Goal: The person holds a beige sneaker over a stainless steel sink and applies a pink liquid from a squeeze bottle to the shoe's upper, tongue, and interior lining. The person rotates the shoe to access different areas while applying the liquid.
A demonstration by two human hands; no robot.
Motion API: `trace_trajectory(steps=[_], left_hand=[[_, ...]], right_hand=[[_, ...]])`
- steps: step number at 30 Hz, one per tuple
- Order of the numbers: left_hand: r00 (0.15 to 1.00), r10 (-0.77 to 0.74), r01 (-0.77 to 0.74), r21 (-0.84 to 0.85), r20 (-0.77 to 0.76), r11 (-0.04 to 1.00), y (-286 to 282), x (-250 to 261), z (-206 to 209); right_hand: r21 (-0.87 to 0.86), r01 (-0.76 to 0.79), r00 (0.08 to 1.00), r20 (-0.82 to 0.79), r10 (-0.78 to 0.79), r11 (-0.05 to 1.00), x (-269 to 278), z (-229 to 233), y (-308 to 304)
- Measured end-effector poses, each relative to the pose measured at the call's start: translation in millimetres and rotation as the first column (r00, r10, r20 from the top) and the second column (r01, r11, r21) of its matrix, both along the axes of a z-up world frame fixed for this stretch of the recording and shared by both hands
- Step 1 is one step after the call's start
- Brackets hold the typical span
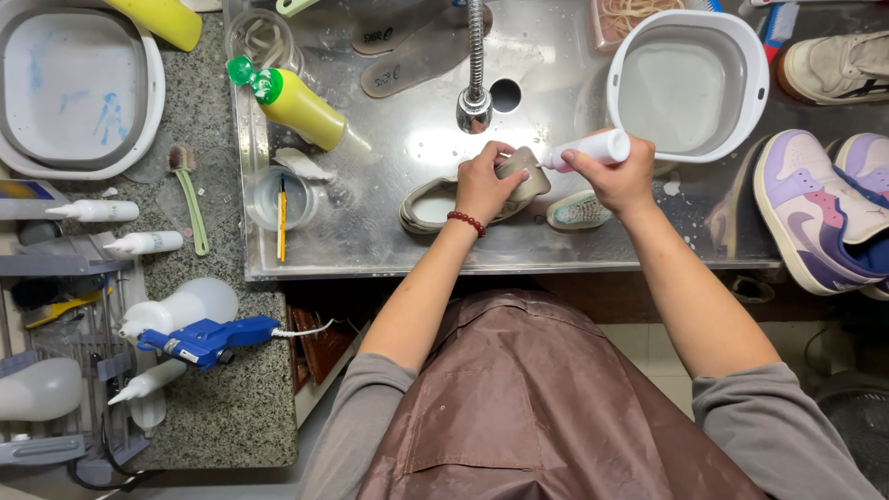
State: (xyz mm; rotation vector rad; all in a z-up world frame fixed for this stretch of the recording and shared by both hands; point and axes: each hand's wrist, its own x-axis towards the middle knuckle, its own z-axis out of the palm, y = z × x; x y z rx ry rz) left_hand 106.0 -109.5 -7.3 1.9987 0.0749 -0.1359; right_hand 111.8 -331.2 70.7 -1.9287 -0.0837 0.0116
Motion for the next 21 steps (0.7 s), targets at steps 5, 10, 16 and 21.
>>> trace_trajectory(steps=[5, 10, 16, 21], left_hand=[[0.999, -0.001, -0.001, 0.040, 0.051, 0.999, -1.9, -0.3, -6.6], [0.999, -0.014, 0.011, 0.065, 0.044, 0.998, -0.2, 1.4, -0.3], [1.000, -0.004, 0.004, 0.019, -0.010, 1.000, 0.3, 0.7, -1.5], [0.998, -0.021, 0.018, -0.046, -0.064, 0.999, 3.9, 2.5, 12.7]], right_hand=[[-0.012, -0.005, 1.000, -0.001, 0.005, 1.000, -2.3, 0.6, -4.5], [0.040, 0.014, 1.000, -0.006, -0.013, 0.999, -3.2, -5.2, -6.2], [-0.055, -0.001, 0.999, 0.032, 0.003, 0.999, -6.0, -8.9, -8.7], [0.121, -0.013, 1.000, -0.014, 0.015, 0.993, -0.6, -2.0, 1.2]])
